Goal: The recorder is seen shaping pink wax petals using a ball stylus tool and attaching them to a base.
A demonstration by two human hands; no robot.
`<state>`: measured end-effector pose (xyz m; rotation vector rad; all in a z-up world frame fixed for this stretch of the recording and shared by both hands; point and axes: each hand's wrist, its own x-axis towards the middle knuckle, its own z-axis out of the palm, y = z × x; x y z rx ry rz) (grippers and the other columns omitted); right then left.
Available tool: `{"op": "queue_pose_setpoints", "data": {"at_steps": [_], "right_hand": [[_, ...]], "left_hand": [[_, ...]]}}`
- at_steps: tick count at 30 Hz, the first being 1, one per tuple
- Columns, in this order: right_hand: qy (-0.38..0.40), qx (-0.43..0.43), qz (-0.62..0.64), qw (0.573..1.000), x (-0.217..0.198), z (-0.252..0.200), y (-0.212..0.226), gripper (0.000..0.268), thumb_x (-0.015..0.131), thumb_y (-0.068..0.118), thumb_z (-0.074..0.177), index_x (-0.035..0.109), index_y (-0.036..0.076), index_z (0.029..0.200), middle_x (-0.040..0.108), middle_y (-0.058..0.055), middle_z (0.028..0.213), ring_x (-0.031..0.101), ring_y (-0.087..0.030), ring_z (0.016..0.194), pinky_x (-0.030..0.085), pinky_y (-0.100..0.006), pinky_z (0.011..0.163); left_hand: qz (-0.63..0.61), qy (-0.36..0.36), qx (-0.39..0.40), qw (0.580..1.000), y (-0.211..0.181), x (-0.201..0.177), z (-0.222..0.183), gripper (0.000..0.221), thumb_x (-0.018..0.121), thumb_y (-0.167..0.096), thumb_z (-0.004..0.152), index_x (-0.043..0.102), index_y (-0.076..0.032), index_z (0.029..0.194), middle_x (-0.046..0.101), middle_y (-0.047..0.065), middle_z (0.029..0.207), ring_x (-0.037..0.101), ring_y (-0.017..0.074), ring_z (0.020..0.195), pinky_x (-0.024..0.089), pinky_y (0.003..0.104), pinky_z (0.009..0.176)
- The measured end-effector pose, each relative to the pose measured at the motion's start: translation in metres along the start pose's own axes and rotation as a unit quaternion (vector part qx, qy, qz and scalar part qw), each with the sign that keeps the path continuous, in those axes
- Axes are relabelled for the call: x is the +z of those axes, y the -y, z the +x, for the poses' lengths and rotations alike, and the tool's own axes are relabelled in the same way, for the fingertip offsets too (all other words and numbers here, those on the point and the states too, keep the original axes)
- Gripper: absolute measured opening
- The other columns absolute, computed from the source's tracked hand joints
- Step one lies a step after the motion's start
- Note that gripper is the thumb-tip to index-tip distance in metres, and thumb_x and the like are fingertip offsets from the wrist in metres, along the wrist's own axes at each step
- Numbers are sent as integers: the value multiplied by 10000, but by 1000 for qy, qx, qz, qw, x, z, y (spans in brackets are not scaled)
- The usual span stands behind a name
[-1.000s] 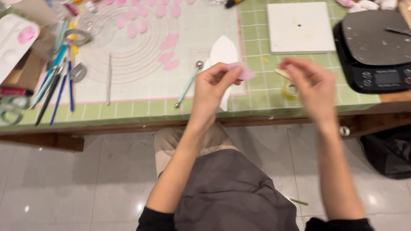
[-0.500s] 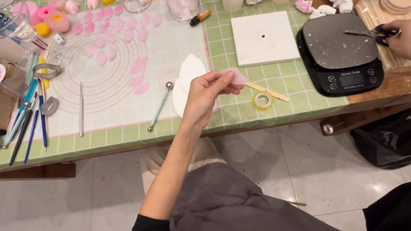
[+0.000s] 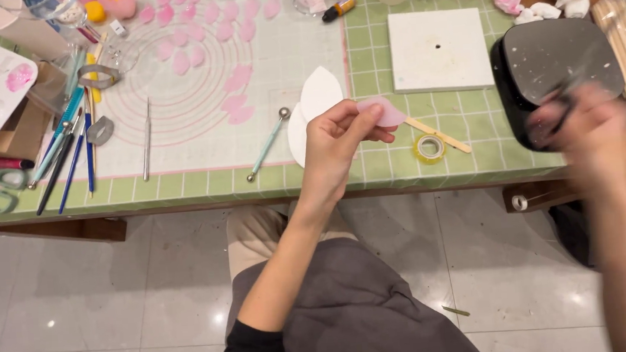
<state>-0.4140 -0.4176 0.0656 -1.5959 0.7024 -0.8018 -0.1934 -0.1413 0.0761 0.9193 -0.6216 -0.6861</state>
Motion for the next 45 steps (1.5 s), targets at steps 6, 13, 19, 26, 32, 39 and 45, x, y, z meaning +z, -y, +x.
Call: {"op": "queue_pose_setpoints", "data": {"at_steps": [6, 13, 19, 26, 32, 39, 45], "right_hand": [[222, 5, 115, 968, 123, -107, -28, 687, 638, 683, 910, 590, 16, 1066, 665, -75, 929, 600, -147, 767, 499, -284, 720], [352, -64, 86, 930, 171, -138, 10, 813, 591, 834, 870, 552, 40, 1041, 561, -42, 939, 524, -135, 809, 463, -279, 760], [338, -58, 4, 939, 174, -141, 12, 849, 569, 889, 801, 573, 62, 992, 567, 3, 856, 505, -101, 743, 431, -250, 659], [323, -53, 6, 945, 176, -140, 14, 820, 599, 879, 798, 567, 64, 885, 543, 20, 789, 496, -91, 727, 401, -242, 639], [317, -42, 28, 947, 174, -139, 2, 754, 649, 802, 835, 565, 54, 870, 552, 13, 786, 514, -95, 733, 436, -254, 658], [316, -34, 56, 947, 170, -137, -8, 655, 696, 684, 882, 560, 43, 878, 557, 7, 760, 508, -95, 708, 430, -246, 635], [313, -18, 40, 949, 162, -135, -6, 561, 729, 572, 908, 560, 43, 826, 548, 13, 699, 496, -85, 660, 410, -237, 595]], "left_hand": [[17, -44, 65, 997, -16, 7, -37, 145, 669, -104, 1033, 702, 35, 1054, 763, 110, 978, 751, 153, 872, 609, 296, 826], [72, -69, 71, 992, -21, -5, -62, 123, 682, -83, 1038, 701, 39, 1035, 758, 94, 974, 722, 110, 887, 593, 266, 821], [53, -53, 54, 996, -27, -10, -67, 124, 686, -76, 1015, 701, 47, 1032, 766, 112, 975, 743, 129, 886, 615, 275, 823], [31, -46, 56, 997, -27, -11, -69, 126, 680, -69, 1023, 693, 56, 1026, 762, 127, 981, 753, 152, 893, 622, 289, 822], [38, -50, 62, 996, -26, -10, -67, 131, 675, -74, 1026, 697, 55, 1037, 762, 126, 981, 753, 151, 895, 630, 295, 829], [36, -48, 65, 996, -25, -11, -65, 136, 673, -74, 1030, 697, 59, 1037, 762, 129, 982, 752, 156, 898, 637, 307, 842], [22, -34, 51, 998, -22, -18, -61, 146, 672, -86, 1028, 696, 58, 1025, 764, 134, 975, 758, 163, 888, 649, 322, 837]]}}
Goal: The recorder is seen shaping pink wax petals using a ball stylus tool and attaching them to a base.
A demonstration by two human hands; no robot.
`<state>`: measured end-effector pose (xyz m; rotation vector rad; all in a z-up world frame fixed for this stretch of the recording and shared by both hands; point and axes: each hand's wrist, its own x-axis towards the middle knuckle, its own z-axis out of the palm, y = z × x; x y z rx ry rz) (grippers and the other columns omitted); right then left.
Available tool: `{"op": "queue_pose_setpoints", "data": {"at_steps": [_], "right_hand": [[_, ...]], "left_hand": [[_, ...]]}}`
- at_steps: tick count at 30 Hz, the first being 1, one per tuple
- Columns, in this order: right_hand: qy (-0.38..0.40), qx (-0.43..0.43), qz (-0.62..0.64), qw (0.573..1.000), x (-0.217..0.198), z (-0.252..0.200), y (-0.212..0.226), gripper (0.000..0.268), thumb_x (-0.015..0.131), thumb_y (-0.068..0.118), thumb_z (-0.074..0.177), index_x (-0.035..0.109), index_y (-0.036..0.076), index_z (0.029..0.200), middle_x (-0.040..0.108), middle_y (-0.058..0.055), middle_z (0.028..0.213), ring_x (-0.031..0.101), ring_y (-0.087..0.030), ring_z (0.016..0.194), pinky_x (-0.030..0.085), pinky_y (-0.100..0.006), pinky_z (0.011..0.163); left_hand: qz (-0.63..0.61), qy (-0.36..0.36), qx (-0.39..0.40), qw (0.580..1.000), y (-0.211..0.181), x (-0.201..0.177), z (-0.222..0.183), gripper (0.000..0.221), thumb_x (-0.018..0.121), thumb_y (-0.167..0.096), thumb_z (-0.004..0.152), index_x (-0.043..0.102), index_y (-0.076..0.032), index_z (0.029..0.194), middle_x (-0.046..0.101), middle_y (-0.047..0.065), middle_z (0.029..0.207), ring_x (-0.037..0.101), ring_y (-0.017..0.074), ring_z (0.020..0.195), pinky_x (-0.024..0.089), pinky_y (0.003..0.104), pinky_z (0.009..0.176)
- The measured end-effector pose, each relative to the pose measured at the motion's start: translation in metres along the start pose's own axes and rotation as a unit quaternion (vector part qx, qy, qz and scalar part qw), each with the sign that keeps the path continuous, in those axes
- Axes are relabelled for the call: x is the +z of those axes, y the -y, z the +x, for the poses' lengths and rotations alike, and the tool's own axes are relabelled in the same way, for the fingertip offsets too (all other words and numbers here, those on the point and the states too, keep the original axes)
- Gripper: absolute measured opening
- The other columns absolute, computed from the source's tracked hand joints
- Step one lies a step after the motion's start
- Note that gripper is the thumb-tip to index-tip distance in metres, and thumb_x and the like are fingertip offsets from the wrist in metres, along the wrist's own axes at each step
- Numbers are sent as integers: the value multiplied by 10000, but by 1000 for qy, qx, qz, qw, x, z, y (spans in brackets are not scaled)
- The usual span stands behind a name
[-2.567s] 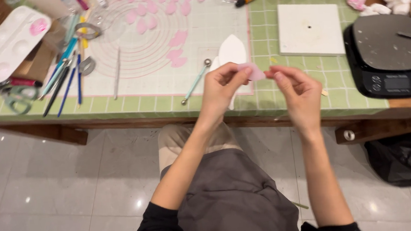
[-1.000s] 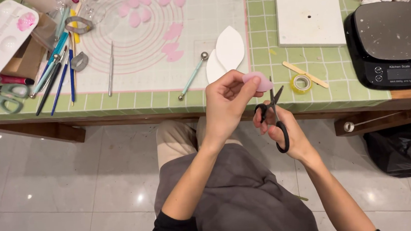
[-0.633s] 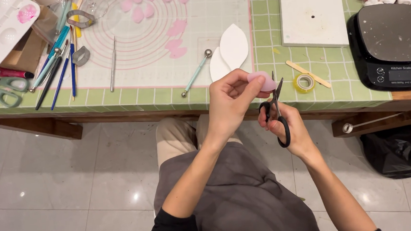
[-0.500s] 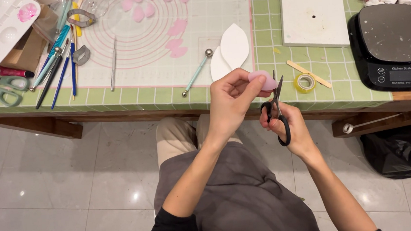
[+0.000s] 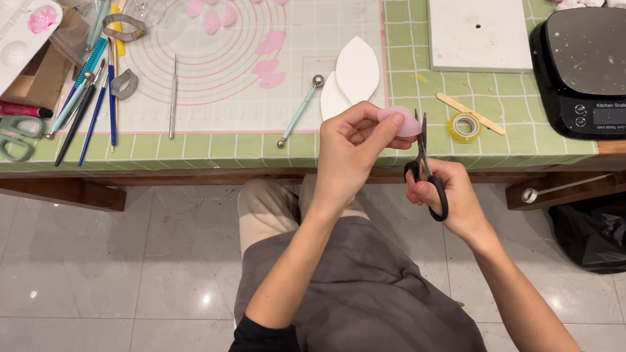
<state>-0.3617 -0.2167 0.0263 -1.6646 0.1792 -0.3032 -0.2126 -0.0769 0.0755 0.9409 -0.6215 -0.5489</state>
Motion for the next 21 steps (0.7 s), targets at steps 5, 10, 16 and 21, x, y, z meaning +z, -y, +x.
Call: {"op": "queue_pose_setpoints", "data": {"at_steps": [5, 10, 16, 21], "right_hand": [[17, 26, 3, 1000, -9, -3, -3, 479, 748, 489, 909, 571, 55, 807, 523, 28, 668, 467, -69, 630, 375, -227, 560], [25, 39, -3, 999, -15, -5, -3, 452, 764, 459, 891, 591, 52, 799, 514, 34, 648, 445, -63, 601, 357, -227, 534], [23, 46, -20, 998, -17, -5, 2, 447, 780, 447, 874, 605, 50, 770, 520, 37, 619, 445, -59, 573, 356, -230, 512], [22, 57, -49, 997, -21, -6, 6, 429, 785, 430, 861, 611, 56, 743, 511, 48, 598, 428, -46, 554, 326, -225, 495]], "left_hand": [[-11, 32, -33, 999, -3, -7, 4, 153, 678, -92, 1026, 702, 58, 1022, 764, 142, 975, 759, 171, 882, 652, 333, 829], [-35, 54, -45, 997, -7, -12, 7, 146, 676, -81, 1026, 701, 63, 1023, 760, 153, 972, 764, 197, 880, 656, 348, 822], [-38, 70, -53, 995, -10, -14, 9, 145, 666, -71, 1022, 700, 70, 1027, 757, 164, 962, 770, 219, 875, 664, 365, 814], [-35, 80, -57, 995, -13, -17, 11, 141, 665, -64, 1020, 699, 72, 1023, 756, 169, 953, 774, 226, 874, 667, 371, 812]]}}
